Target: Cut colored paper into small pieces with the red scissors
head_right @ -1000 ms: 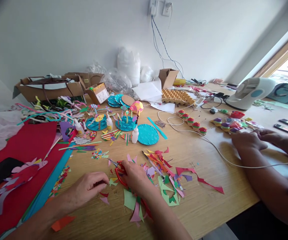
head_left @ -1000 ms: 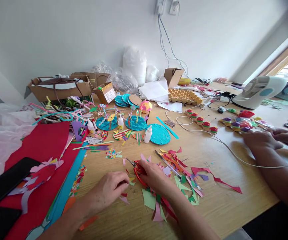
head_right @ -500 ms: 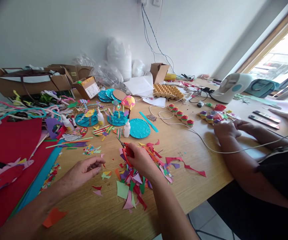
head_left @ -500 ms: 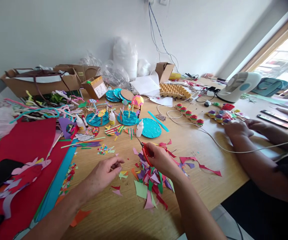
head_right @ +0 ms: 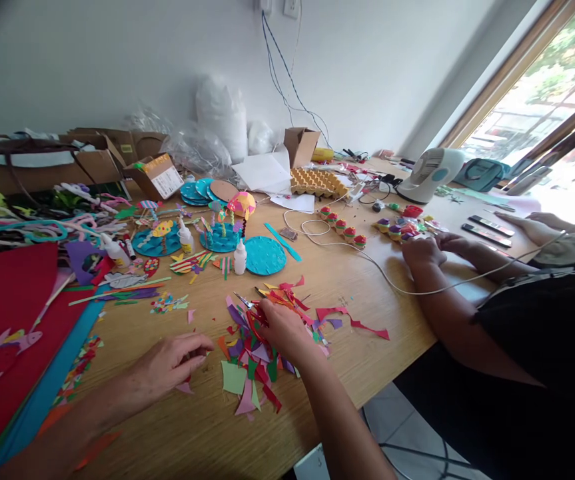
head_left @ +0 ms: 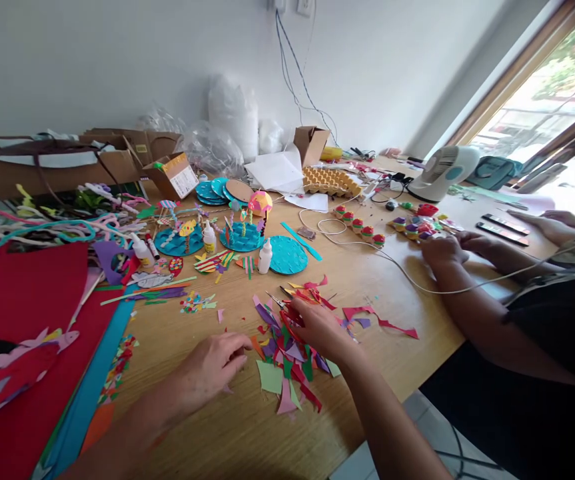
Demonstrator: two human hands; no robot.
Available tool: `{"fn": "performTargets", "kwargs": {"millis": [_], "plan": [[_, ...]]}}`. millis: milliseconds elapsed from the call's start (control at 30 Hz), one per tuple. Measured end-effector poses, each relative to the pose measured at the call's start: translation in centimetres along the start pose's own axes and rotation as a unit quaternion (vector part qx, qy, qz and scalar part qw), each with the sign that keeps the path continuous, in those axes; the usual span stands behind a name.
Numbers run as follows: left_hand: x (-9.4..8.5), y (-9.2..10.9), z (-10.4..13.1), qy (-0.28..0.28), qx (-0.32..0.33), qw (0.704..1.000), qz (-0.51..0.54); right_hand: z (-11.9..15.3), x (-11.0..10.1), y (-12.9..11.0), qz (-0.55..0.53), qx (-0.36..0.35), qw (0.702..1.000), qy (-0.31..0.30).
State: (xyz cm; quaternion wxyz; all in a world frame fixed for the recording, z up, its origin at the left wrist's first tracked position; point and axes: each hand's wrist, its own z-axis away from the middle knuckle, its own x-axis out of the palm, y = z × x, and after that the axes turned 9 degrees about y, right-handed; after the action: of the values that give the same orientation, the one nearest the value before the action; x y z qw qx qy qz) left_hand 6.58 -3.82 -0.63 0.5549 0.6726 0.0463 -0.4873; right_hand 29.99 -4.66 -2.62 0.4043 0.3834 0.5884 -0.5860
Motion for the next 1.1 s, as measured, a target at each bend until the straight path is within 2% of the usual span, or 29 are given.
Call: {"fn": "performTargets", "kwargs": {"millis": [200,367,500,633,833,1033,1100], "plan": [[0.8,-0.6,0.3,0.025,-0.034,0.994,0.099,0.0,0.3,-0.4,-0.005,0.004,1.0,-0.012],[0.6,-1.0,-0.2,0.084,-0.09,0.963,0.24,0.0,-1.7,-0.1,-0.038,-0.021,0.999,-0.009],[0.2,-0.3,-1.0,0.088,-0.115,0.939,0.311,0.2,-3.3,-0.4,-0.068,-0.045,0.997,-0.011],[0.6,1.1,-2.4,0.075,-0.073,0.947,0.302,0.2,-4.5,-1.7,-0.097,-0.077,0.992,-0.014],[1.6,2.2,-4.4,0.099,0.004,0.974,0.206,0.3,-5.4,-3.7,-0.142,-0.126,0.982,0.01],[1.5,1.9,-4.8,0.102,0.015,0.969,0.225,0.0,-4.7,-4.1,-0.181,-0.118,0.976,0.014],[1.1,1.9,-4.7,0.104,0.013,0.967,0.233,0.0,-4.5,-4.2,-0.194,-0.108,0.974,0.036]]}}
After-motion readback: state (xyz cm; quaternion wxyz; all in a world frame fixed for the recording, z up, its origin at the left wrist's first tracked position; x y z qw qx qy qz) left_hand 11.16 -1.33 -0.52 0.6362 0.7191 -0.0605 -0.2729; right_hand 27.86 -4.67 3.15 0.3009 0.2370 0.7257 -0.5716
